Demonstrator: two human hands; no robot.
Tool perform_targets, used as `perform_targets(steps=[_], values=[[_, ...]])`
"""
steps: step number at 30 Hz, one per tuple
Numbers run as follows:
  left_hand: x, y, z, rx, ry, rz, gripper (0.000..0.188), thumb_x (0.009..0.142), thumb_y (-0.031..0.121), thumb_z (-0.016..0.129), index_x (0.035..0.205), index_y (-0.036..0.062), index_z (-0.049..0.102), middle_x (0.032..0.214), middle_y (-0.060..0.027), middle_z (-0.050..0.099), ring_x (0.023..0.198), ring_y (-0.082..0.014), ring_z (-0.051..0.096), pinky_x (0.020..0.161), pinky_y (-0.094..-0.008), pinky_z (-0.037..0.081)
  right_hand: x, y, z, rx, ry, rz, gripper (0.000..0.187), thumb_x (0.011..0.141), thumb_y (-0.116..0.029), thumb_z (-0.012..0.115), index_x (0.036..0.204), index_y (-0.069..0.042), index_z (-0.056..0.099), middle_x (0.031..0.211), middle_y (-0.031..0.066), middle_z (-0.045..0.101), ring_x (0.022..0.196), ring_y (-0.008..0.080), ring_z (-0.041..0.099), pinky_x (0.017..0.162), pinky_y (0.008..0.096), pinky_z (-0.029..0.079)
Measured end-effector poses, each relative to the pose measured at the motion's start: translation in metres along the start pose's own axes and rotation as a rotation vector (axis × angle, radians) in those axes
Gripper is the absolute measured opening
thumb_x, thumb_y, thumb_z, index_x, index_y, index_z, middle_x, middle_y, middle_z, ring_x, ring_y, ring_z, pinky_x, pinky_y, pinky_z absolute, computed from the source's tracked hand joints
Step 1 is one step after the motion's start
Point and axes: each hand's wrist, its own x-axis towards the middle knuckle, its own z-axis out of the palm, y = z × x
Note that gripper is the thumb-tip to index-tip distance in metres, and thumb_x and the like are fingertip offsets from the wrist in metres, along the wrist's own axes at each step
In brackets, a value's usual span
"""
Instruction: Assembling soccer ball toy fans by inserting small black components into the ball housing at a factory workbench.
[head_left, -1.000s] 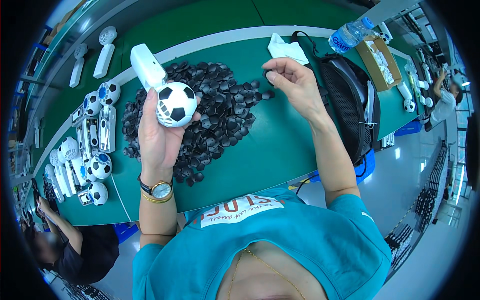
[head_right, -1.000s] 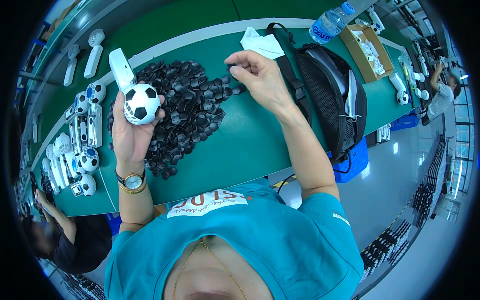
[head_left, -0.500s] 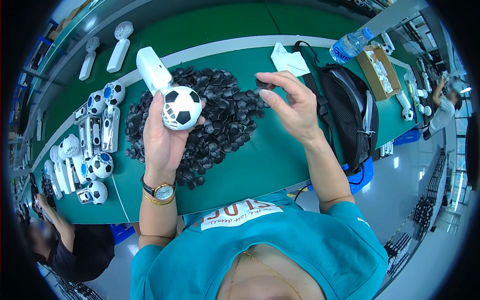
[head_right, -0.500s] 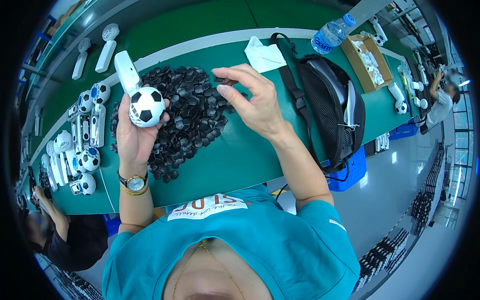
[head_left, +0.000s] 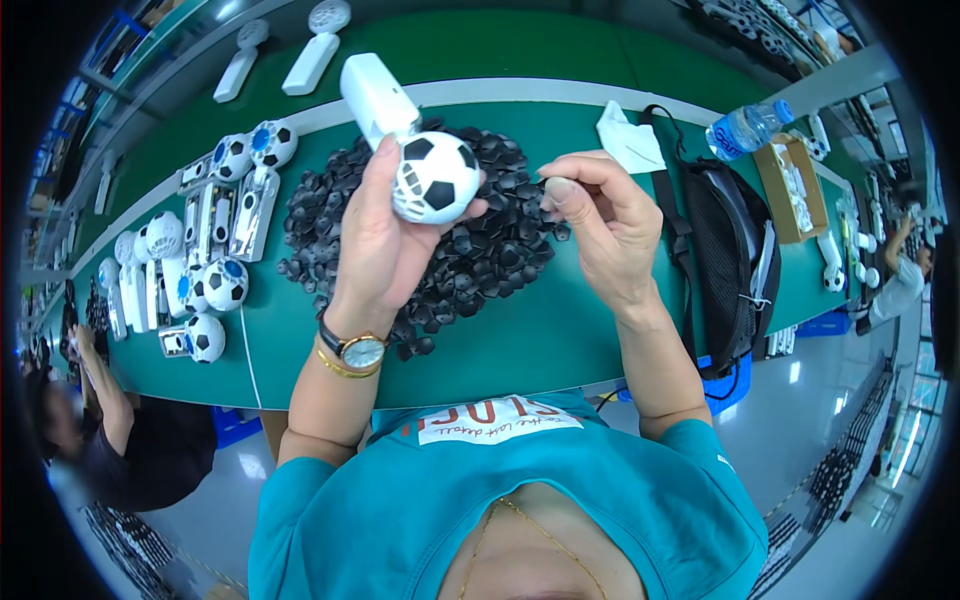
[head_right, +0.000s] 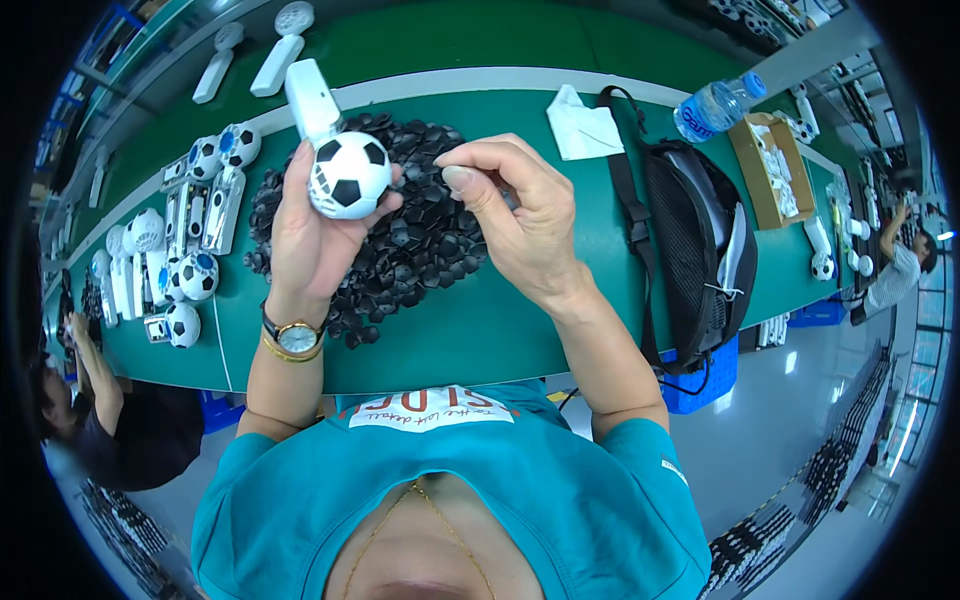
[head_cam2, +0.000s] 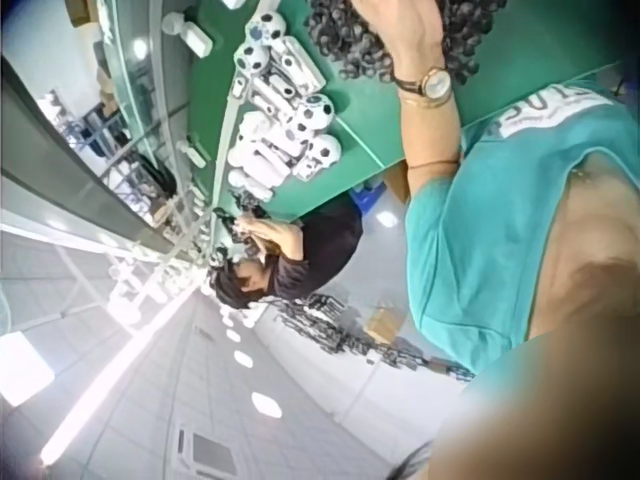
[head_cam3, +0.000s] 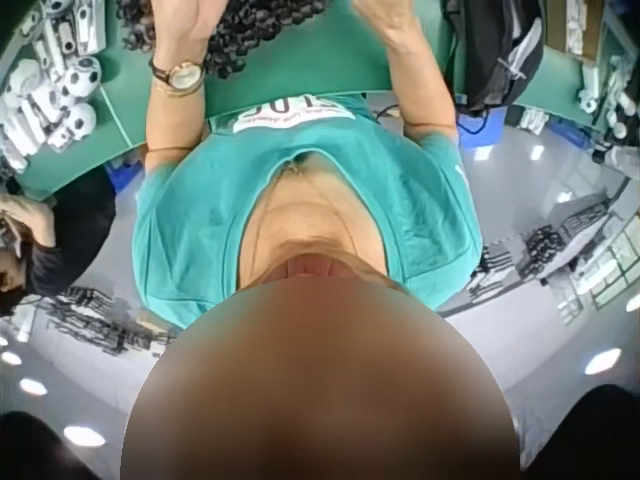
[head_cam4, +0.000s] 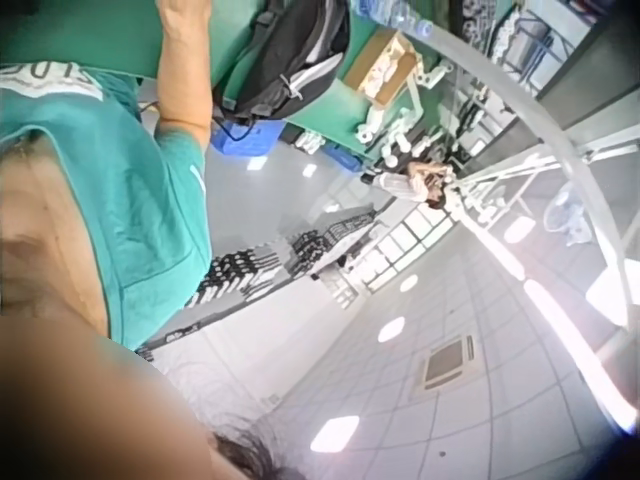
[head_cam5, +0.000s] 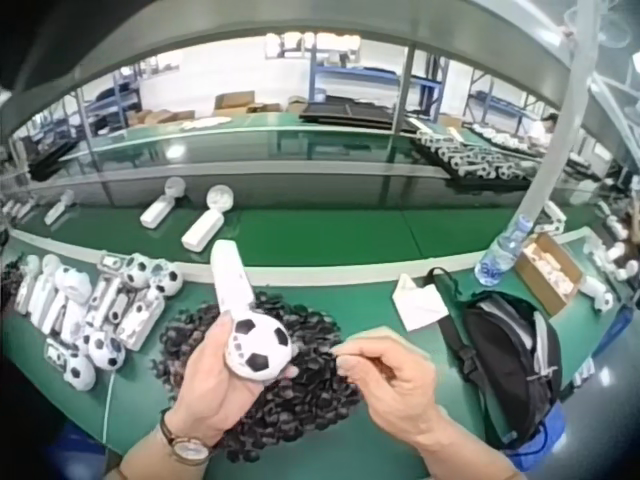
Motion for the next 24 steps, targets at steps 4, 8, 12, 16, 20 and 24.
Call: perform_targets(steps=[4,8,12,16,20,24], values=[[0.003,0.0,0.002,-0.039,0.004,0.0,0.046,0.101,0.04,0.04,0.121,-0.0004,0.046,0.107,-0.0135,0.063,0.097,-0.0271,0.066,0.078,-0.042,0.058,0.006,-0.017,0.015,0.104,-0.055,0.106,0.014,0.088,-0.001,0.064,0.101,-0.001,0.067,0.088,0.0064,0.064,0.075,0.009,0.057,0.06,0.0207,0.044],[0.006,0.0,0.002,-0.099,0.012,-0.001,0.046,0.101,0.042,0.039,0.121,0.0,0.046,0.109,-0.0135,0.062,0.099,-0.0267,0.065,0.083,-0.0423,0.056,0.016,-0.016,0.019,-0.133,-0.195,-0.09,0.015,0.087,-0.001,0.065,0.101,-0.001,0.065,0.087,0.0067,0.064,0.07,0.0103,0.058,0.06,0.0207,0.046],[0.008,-0.001,0.006,-0.136,0.029,0.002,0.048,0.101,0.043,0.038,0.121,0.0002,0.047,0.109,-0.0141,0.062,0.101,-0.0265,0.064,0.088,-0.0418,0.054,0.016,-0.02,0.027,-0.309,-0.244,-0.209,0.015,0.083,-0.001,0.067,0.098,0.0,0.063,0.084,0.008,0.065,0.068,0.0124,0.06,0.058,0.0224,0.047],[0.009,-0.001,0.016,-0.131,0.026,0.014,0.049,0.101,0.044,0.037,0.12,0.0001,0.047,0.11,-0.0146,0.062,0.101,-0.0264,0.063,0.09,-0.041,0.052,0.012,-0.011,0.038,-0.294,-0.184,-0.243,0.018,0.078,0.0,0.071,0.095,0.0,0.063,0.081,0.0085,0.065,0.066,0.0141,0.061,0.056,0.0255,0.048],[0.009,-0.002,0.022,-0.137,0.017,0.021,0.051,0.101,0.045,0.036,0.12,-0.0001,0.048,0.11,-0.0147,0.062,0.101,-0.0262,0.063,0.091,-0.0403,0.052,0.016,-0.006,0.045,-0.318,-0.1,-0.351,0.022,0.074,0.002,0.075,0.092,-0.001,0.063,0.077,0.0082,0.065,0.067,0.0153,0.062,0.055,0.0269,0.049],[0.01,-0.005,0.027,-0.153,0.016,0.038,0.05,0.101,0.046,0.037,0.119,0.0,0.049,0.111,-0.0143,0.061,0.102,-0.0256,0.062,0.091,-0.0395,0.052,0.018,-0.001,0.044,-0.425,-0.047,-0.485,0.022,0.072,0.003,0.076,0.09,-0.001,0.064,0.079,0.0086,0.065,0.068,0.0164,0.062,0.054,0.0255,0.05]])
